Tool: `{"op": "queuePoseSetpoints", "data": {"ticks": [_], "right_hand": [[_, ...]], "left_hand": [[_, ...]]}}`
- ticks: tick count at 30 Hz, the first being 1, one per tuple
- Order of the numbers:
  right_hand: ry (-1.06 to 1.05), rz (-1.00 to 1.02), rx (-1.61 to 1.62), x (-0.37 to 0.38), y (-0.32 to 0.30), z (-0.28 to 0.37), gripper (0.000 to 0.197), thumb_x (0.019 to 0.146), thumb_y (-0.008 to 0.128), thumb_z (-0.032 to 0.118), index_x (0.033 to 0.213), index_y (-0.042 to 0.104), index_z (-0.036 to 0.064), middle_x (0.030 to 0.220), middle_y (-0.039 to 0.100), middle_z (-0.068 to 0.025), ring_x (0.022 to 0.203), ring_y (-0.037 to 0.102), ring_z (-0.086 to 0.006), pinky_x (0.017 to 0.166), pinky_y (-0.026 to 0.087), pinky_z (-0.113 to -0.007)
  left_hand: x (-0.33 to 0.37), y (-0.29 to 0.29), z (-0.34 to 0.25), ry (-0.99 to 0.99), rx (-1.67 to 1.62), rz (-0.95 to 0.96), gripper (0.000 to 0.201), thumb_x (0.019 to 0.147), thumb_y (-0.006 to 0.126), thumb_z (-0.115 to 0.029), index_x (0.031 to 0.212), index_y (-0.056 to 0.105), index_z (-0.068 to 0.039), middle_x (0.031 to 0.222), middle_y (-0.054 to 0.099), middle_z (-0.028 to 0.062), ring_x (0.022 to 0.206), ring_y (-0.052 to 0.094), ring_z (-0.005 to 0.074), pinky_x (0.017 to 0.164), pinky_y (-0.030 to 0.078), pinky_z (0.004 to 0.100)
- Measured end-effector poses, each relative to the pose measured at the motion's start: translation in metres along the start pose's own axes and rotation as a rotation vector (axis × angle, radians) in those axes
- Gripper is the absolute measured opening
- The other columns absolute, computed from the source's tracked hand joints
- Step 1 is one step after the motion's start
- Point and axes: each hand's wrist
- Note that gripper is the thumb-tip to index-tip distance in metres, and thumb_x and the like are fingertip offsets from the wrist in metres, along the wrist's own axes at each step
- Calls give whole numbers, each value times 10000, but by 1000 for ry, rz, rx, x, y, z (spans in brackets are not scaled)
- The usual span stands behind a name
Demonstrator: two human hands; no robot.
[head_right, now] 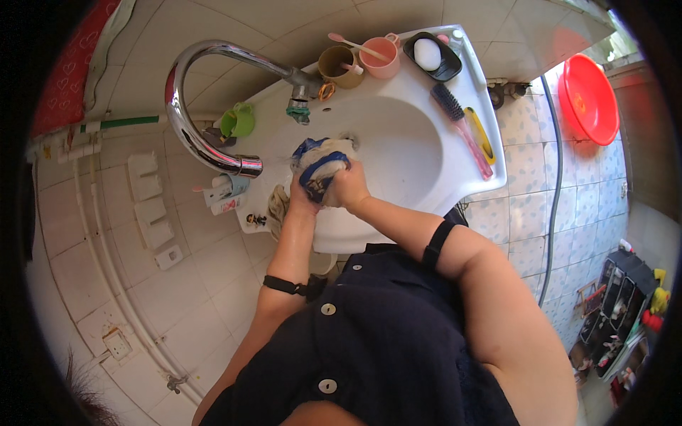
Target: The person washes pieces of clothing by hand in a bathroom sink, using a brush and applying soap from a bottle, then rinses them under running water.
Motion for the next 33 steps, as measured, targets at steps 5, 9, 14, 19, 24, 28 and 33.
{"op": "queuePoseSetpoints", "data": {"ticks": [5, 9, 14, 19, 24, 28, 33], "right_hand": [[305, 104, 361, 22, -3, -3, 325, 826, 394, 171, 1005, 587, -20, 976, 627, -142, 845, 623, -241, 766, 512, -363], [709, 199, 559, 31, -8, 19, 330, 859, 354, 222, 978, 586, 21, 953, 627, -133, 847, 624, -249, 781, 514, -399], [798, -3, 220, 21, -17, 9, 320, 833, 375, 219, 991, 565, 16, 967, 616, -136, 845, 626, -262, 783, 511, -425], [486, 43, -498, -2, -51, 26, 306, 780, 491, 137, 1056, 536, 12, 994, 603, -165, 909, 603, -297, 823, 477, -380], [296, 358, -1297, -46, -56, 75, 481, 662, 608, 73, 1128, 500, 25, 1033, 557, -245, 963, 543, -403, 834, 452, -385], [149, 621, -1316, -73, -80, 38, 612, 642, 628, 93, 1225, 441, 66, 1177, 470, -200, 1085, 474, -389, 894, 411, -394], [8, 805, -1928, -77, -49, -17, 584, 640, 665, 192, 1194, 494, 120, 1176, 495, -106, 1167, 408, -315, 910, 322, -541]], "left_hand": [[-1, 19, -4, 311, 343, -54, 283, 830, 518, -98, 1086, 562, 15, 1015, 624, 87, 927, 605, 184, 825, 484, 290], [-7, 10, -3, 413, 682, -124, 235, 797, 532, -38, 1007, 596, 47, 963, 634, 83, 874, 597, 149, 802, 468, 260], [-17, -4, -7, 449, 949, -50, 266, 778, 542, -28, 1026, 575, 63, 954, 641, 110, 882, 608, 215, 810, 462, 290], [-49, -48, -21, 300, 1579, -160, 595, 771, 623, -224, 1294, 396, -51, 1232, 478, 219, 1146, 452, 355, 949, 364, 375], [-115, -105, -25, 181, 1937, -781, 944, 672, 723, -429, 1404, 230, -93, 1417, 245, 216, 1315, 221, 376, 1008, 264, 504], [-129, -134, 3, -74, 1891, -838, 1002, 589, 786, -335, 1399, 218, -177, 1434, 101, 226, 1281, 267, 390, 960, 318, 539], [-130, -154, -3, 381, 1447, -806, 716, 612, 719, -113, 1260, 419, -82, 1217, 426, 196, 1062, 507, 360, 876, 443, 366]]}}
Point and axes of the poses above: each hand's wrist, its own x-axis towards the middle knuckle, its own y-axis out of the palm, z = x × y
